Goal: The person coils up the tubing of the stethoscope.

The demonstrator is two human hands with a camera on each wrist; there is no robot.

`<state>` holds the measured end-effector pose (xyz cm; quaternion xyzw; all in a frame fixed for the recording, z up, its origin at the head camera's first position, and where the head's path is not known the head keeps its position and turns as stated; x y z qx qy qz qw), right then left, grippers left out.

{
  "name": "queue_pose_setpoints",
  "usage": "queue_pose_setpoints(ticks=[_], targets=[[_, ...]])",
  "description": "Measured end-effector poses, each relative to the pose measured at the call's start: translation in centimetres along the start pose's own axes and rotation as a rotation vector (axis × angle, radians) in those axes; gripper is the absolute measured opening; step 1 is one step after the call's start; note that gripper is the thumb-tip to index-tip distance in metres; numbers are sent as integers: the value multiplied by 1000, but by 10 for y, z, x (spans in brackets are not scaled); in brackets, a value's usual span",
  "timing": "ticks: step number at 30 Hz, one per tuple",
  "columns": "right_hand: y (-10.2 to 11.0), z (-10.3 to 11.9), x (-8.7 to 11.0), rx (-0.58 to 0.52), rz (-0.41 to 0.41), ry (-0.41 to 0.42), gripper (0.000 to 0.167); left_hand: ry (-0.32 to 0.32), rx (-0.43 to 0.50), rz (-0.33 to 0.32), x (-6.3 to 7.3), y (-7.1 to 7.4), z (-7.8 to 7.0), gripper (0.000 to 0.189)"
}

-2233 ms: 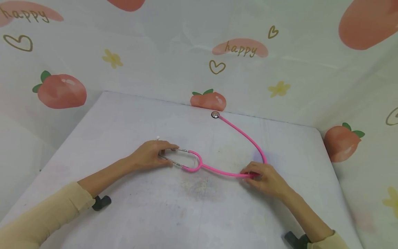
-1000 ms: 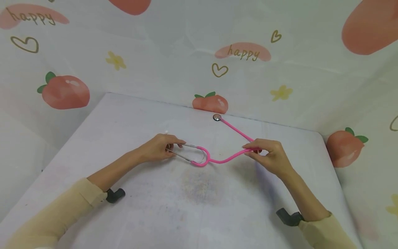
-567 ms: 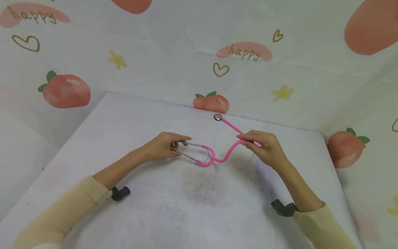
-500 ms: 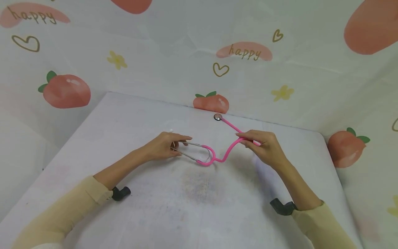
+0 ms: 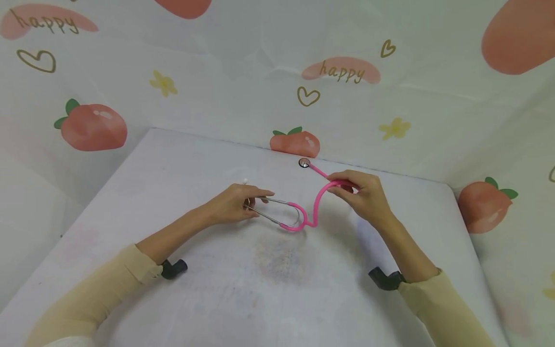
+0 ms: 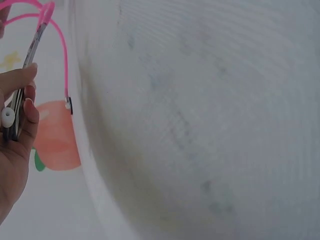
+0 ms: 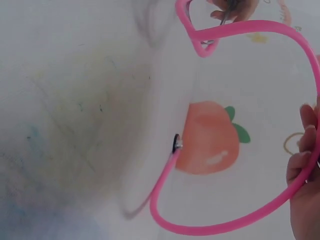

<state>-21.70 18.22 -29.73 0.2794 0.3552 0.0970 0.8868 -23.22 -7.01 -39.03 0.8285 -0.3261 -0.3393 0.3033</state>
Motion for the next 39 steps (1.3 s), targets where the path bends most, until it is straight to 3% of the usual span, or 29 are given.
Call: queue_pose_setpoints(ticks=[8, 17, 29, 34, 39], targets=[[-14, -15, -5, -88, 67, 24, 33, 0, 8, -10, -1, 0, -2, 63], [-26, -22, -13, -109, 38, -8, 29, -36, -31, -29, -11, -1, -9, 57], [-43, -27, -25, -166, 82, -39, 27, -42, 35, -41, -21, 4, -17, 66], [-46, -15, -31, -205, 71, -70, 22, -35, 32, -47, -23, 6, -17, 71], [-48, -1, -37, -151, 74, -80, 18, -31, 32, -46, -25, 7, -18, 76]])
Point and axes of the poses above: each hand's wrist, its own x-axis away from the middle knuckle, its own y-axis out of the back of the hand, z = x × y, the point moved 8 cm from there along -x, towards the middle knuckle, and after that the axes turned 3 degrees about -y, right-handed, at the moved point
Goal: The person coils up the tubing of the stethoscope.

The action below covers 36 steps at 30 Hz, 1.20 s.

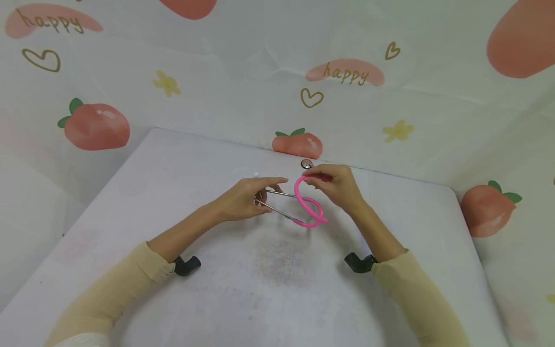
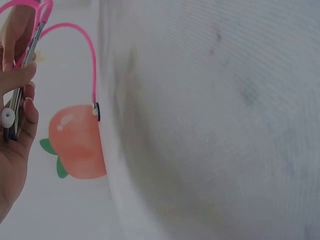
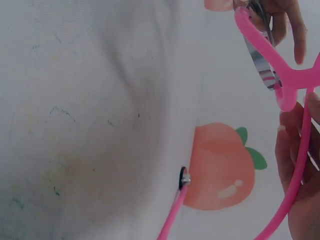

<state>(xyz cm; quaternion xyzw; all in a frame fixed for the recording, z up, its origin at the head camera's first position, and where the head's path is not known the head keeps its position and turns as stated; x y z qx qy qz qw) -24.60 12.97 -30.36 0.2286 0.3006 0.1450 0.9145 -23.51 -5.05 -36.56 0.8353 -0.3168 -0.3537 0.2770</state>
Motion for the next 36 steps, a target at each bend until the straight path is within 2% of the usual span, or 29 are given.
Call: queue_pose_setpoints(ticks=[6, 14, 19, 28, 36], targets=[[-9, -6, -2, 45, 18, -8, 18, 2, 10, 2, -1, 0, -2, 77], [-25, -49, -2, 23, 66, -38, 17, -20, 12, 9, -4, -2, -5, 73], [-33, -49, -3, 14, 113, -33, 16, -46, 1, 9, -4, -4, -5, 71], [-35, -52, -4, 40, 142, -48, 15, -103, 35, -11, -5, -2, -9, 60], [-26, -59, -2, 98, 94, -70, 20, -123, 28, -46, -2, 2, -6, 55]])
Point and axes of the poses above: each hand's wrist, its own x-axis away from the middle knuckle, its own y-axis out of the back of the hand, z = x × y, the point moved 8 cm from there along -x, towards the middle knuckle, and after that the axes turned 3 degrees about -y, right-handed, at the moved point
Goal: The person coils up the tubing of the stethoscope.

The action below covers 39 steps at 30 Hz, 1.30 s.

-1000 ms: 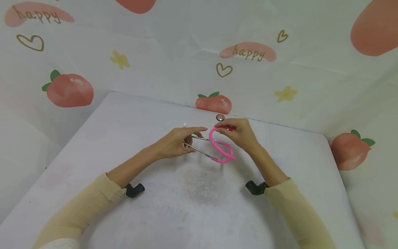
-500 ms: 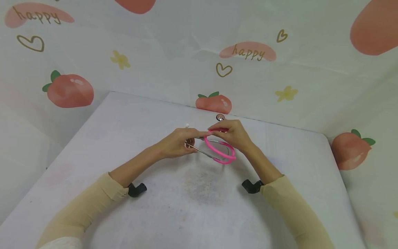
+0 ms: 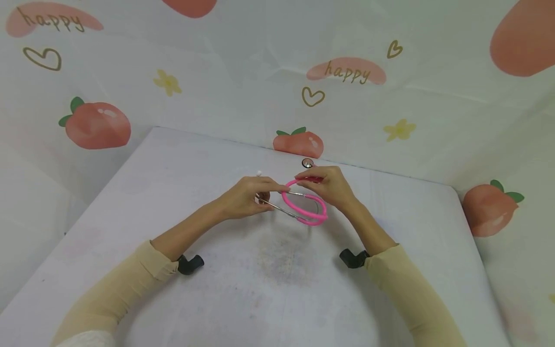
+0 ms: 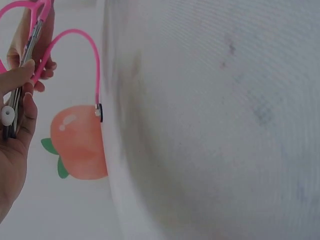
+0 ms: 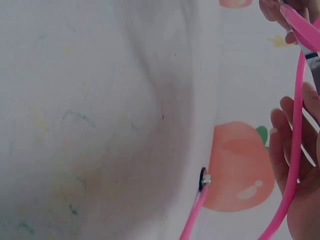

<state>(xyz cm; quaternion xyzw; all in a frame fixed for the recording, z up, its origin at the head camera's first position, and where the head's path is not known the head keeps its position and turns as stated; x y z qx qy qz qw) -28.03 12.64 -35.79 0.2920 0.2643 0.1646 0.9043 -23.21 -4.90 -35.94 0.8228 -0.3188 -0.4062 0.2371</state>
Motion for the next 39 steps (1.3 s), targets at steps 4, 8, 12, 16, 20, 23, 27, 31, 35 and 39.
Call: queue_pose_setpoints(ticks=[4, 8, 12, 16, 20, 23, 27, 31, 35, 39], targets=[[7, -3, 3, 43, -29, -5, 23, 8, -5, -17, 1, 2, 2, 55], [13, -7, 6, 98, -51, -19, 26, 25, -15, -41, 3, 6, 2, 55], [20, -12, 11, 125, -81, -46, 29, 35, -33, -74, 4, 11, 1, 56], [26, -17, 15, 130, -106, -58, 31, 32, -32, -113, 4, 17, 1, 56], [31, -24, 18, 110, -124, -78, 31, 28, -35, -137, 5, 22, 3, 56], [32, -30, 20, 87, -127, -105, 31, 24, -30, -138, 5, 24, 4, 59], [33, -36, 23, 78, -123, -134, 31, 25, -2, -145, 7, 26, 5, 63], [32, -38, 25, 67, -123, -148, 31, 40, 0, -159, 7, 27, 8, 67], [31, -39, 28, 64, -120, -156, 31, 62, 15, -156, 8, 27, 12, 69], [27, -44, 30, 51, -100, -174, 32, 73, 17, -168, 9, 26, 14, 66]])
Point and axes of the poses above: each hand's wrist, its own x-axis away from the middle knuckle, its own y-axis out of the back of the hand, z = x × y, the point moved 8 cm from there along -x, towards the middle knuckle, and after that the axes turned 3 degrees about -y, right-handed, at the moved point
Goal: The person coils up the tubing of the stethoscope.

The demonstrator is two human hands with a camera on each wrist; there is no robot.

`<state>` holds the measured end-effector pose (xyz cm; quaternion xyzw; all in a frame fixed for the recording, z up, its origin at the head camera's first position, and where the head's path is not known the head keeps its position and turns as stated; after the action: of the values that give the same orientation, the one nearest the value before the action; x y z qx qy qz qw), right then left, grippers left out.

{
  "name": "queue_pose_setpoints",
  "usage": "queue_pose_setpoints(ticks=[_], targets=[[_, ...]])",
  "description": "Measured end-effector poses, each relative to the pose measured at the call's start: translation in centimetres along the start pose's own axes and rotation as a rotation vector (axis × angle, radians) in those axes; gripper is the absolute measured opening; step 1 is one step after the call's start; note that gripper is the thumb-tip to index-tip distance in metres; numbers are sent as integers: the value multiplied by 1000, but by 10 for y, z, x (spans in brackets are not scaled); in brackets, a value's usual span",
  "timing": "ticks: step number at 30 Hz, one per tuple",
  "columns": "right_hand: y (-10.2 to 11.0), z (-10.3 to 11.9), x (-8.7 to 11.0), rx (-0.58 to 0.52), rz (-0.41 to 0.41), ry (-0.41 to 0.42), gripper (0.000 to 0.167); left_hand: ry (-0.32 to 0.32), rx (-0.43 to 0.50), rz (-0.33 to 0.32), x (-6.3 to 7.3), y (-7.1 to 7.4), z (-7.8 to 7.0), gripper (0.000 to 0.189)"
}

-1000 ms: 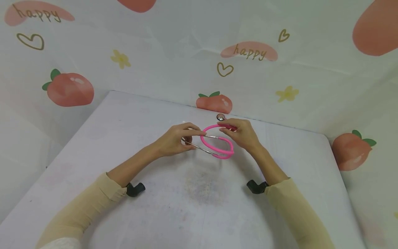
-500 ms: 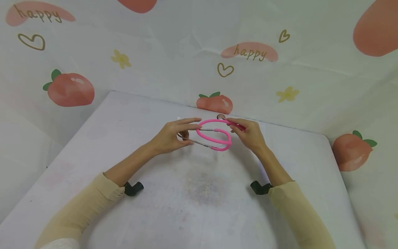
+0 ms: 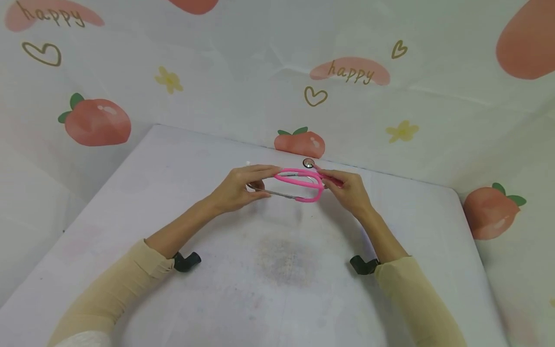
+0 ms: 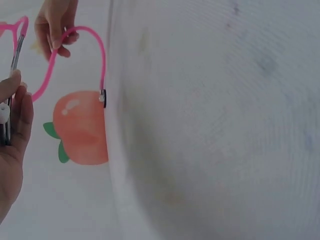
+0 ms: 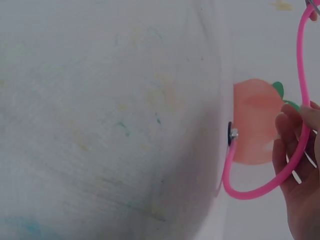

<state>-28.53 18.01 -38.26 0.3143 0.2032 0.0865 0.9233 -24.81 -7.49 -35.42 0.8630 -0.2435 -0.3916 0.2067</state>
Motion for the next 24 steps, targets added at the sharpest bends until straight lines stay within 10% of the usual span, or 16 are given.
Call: queue_pose_setpoints(ticks=[24], targets=[[-7, 9, 9, 106, 83, 83, 32, 61, -89, -191, -2, 25, 7, 68]])
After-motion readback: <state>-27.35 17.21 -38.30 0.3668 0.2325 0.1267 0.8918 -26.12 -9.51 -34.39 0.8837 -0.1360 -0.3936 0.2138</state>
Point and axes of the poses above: each hand's wrist, its own x-axis away from the middle knuckle, its own y-axis out of the back of the hand, z = x × y, the point moved 8 cm from there along -x, towards the middle knuckle, and after that the axes turned 3 degrees about -y, right-handed, at the moved point
